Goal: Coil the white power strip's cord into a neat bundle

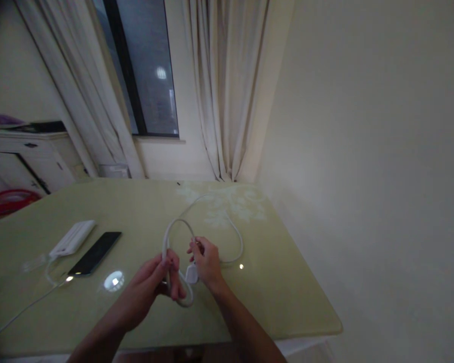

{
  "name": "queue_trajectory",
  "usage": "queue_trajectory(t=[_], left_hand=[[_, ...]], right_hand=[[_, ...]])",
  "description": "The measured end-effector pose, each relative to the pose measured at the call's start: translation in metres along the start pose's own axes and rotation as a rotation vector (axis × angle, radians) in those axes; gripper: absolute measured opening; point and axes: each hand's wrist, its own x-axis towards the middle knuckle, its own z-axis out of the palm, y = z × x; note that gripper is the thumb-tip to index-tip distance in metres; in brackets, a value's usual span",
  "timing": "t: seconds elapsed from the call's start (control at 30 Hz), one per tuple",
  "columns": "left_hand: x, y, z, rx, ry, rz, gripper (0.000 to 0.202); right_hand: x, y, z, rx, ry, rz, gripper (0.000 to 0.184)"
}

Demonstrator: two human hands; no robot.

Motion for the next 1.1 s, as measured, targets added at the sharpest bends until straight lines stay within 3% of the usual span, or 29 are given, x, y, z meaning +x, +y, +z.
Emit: queue_trajectory(t=[0.1, 0.2, 0.3, 0.4, 0.5, 0.57, 0.7, 0.8, 0.93, 1.0, 1.1], left_hand=[[0.014, 0.016, 0.001, -0.274, 0.092, -0.004, 0.035], [0.036, 0.03, -0.005, -0.545, 0.204, -0.075, 0.019], [0.052, 0.043, -0.006, -0.838, 0.341, -0.135, 0.024], [0.054, 0.053, -0.001, -0.996, 0.293, -0.126, 0.029], [0.049, 0.057, 0.002, -0.994, 0.151, -0.127, 0.027], [0.049, 0.057, 0.004, -1.004, 0.145, -0.114, 0.028], [0.063, 0.051, 0.012, -1.027, 0.262, -0.012, 0.033], [0.081, 0.04, 0.015, -0.917, 0.4, 0.069, 0.029], [0.101, 0.024, 0.008, -0.794, 0.484, 0.112, 0.025], [0.099, 0.021, 0.001, -0.709, 0.412, 0.025, 0.023], [0.073, 0.021, -0.012, -0.496, 0.108, -0.061, 0.009]], right_hand=[[-0.016, 0.006, 0.009, 0.14, -0.101, 0.09, 0.044], [-0.031, 0.011, 0.006, 0.198, -0.217, 0.128, 0.027], [-0.041, 0.014, -0.003, 0.124, -0.278, 0.061, 0.02], [-0.044, 0.018, -0.014, -0.081, -0.197, -0.056, 0.022], [-0.043, 0.02, -0.022, -0.103, -0.073, -0.049, 0.023], [-0.044, 0.016, -0.024, -0.058, -0.077, -0.065, 0.022], [-0.056, -0.003, -0.016, -0.032, -0.203, -0.137, 0.028], [-0.068, -0.012, -0.009, 0.036, -0.294, -0.114, 0.04], [-0.079, -0.005, -0.008, 0.069, -0.279, -0.069, 0.045], [-0.08, 0.001, -0.008, 0.09, -0.262, -0.077, 0.044], [-0.075, 0.006, -0.01, 0.239, -0.127, -0.077, 0.045]])
